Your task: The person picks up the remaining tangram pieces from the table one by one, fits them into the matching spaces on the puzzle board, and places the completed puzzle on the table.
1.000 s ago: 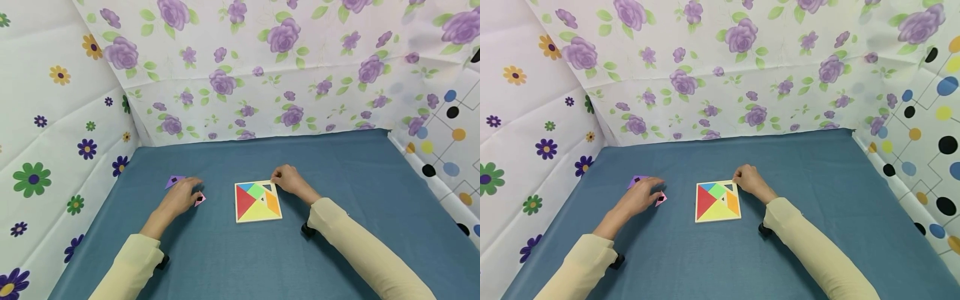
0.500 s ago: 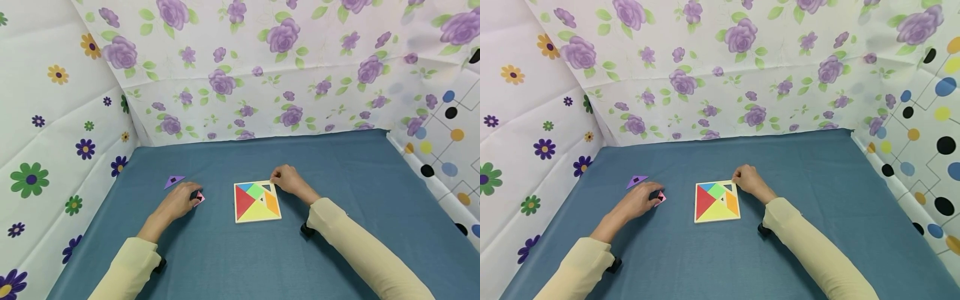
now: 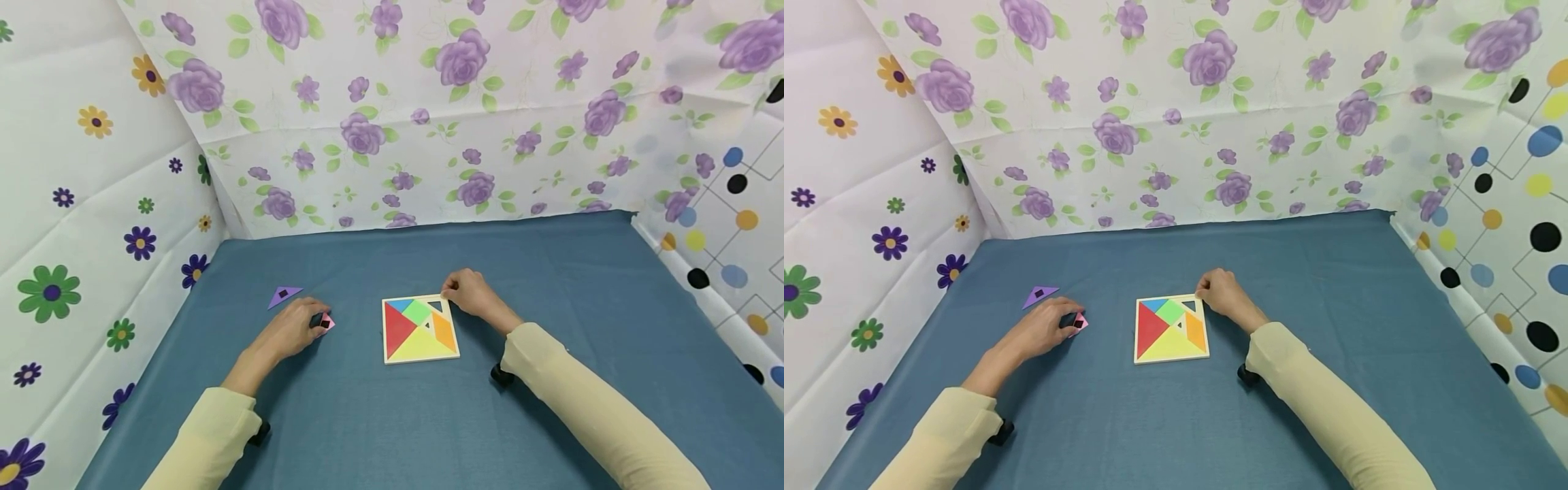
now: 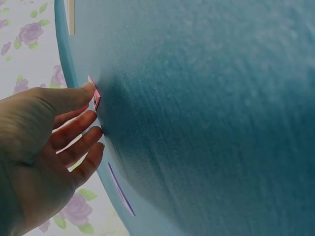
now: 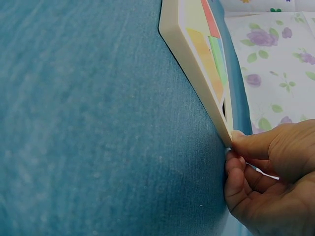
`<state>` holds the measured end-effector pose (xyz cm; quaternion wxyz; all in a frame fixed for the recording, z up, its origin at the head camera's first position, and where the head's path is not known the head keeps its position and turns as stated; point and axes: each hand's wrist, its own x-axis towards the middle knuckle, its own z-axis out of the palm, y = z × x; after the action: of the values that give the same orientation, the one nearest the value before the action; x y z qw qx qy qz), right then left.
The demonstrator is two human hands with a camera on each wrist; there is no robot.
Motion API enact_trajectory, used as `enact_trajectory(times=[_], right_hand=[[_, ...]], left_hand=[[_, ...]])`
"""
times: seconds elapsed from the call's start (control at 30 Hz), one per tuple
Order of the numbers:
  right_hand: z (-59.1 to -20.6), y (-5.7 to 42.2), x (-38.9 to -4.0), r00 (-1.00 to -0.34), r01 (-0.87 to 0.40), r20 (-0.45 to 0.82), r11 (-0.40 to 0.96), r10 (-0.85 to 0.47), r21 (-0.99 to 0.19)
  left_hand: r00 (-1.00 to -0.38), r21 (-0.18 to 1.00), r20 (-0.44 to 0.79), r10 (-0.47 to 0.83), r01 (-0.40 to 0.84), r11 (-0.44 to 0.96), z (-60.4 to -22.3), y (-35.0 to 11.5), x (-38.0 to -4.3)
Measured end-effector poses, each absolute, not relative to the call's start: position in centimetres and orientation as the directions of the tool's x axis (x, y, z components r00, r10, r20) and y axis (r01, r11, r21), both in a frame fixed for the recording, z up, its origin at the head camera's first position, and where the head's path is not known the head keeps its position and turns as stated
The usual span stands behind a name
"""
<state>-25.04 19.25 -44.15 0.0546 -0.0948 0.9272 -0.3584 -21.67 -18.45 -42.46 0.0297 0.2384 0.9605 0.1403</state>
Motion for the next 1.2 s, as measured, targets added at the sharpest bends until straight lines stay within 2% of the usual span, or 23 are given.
enact_trajectory(times=[0.37,1.2], right_hand=[[-44.2,19.2,-25.2,-0.975,-0.135,-0.038,0.728,-0.217,-0.672],[-44.3,19.3,-25.3,-0.977,-0.122,-0.048,0.730,-0.208,-0.673]], left_hand=[[-0.865,0.281,0.009,0.501,0.483,0.829,-42.1,-18.6,-21.8],[-0.862,0.307,-0.083,0.501,0.456,0.835,-41.2,-17.8,-22.7]])
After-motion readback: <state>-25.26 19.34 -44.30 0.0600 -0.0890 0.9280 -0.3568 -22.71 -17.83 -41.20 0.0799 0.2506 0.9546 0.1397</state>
